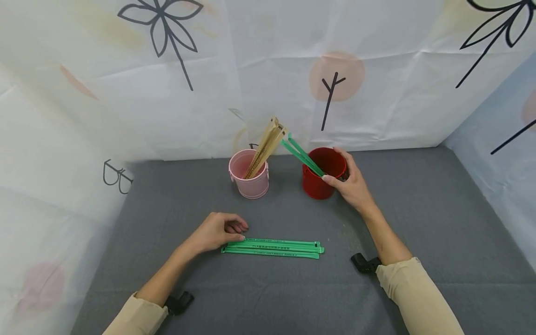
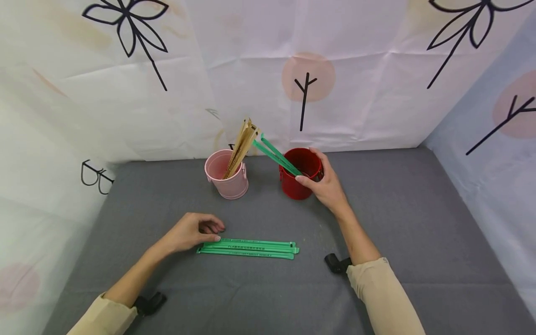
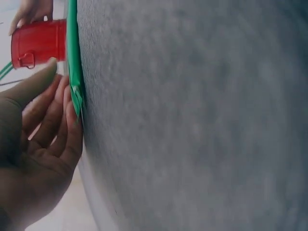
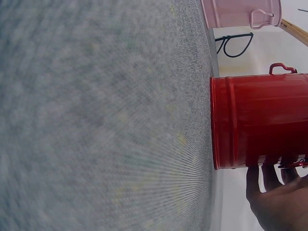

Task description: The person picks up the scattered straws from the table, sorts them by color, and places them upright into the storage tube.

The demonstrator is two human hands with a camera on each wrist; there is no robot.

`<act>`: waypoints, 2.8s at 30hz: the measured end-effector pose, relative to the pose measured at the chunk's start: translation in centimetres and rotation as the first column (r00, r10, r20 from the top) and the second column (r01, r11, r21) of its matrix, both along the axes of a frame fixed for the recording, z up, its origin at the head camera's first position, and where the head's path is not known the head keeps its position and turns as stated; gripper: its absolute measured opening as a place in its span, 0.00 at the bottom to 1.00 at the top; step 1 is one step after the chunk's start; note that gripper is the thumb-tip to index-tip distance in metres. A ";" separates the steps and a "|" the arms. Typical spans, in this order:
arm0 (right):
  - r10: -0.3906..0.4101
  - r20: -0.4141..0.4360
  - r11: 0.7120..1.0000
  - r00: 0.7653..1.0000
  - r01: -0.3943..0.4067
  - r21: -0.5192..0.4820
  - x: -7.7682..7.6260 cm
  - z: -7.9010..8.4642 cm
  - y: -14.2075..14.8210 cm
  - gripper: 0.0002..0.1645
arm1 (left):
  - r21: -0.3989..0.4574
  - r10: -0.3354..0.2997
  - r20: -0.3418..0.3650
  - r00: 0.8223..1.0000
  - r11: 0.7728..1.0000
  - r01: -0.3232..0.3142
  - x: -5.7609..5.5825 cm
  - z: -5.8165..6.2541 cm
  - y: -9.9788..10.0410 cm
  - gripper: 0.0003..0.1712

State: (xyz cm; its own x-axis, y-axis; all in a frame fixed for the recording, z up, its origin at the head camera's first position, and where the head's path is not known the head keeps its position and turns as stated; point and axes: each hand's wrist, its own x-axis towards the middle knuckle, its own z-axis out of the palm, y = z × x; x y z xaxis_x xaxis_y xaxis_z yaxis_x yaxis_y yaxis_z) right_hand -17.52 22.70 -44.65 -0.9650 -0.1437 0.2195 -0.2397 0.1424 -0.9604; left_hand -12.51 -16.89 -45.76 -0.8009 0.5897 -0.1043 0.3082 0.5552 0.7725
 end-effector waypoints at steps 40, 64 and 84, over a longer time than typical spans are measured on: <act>-0.007 -0.004 1.000 1.000 0.007 0.000 -0.1 -0.3 0.1 0.47 | 0.123 0.044 -0.104 0.994 0.992 -0.031 0.3 1.3 0.6 0.07; -0.018 0.002 1.000 1.000 0.018 0.005 -0.1 -0.2 0.0 0.47 | 0.498 0.307 -0.048 0.951 0.832 -0.243 -1.5 6.4 2.0 0.07; -0.005 -0.001 1.000 1.000 0.005 -0.022 -0.1 -0.5 -0.1 0.46 | 0.520 0.404 0.018 0.914 0.777 -0.354 -4.6 10.4 6.9 0.09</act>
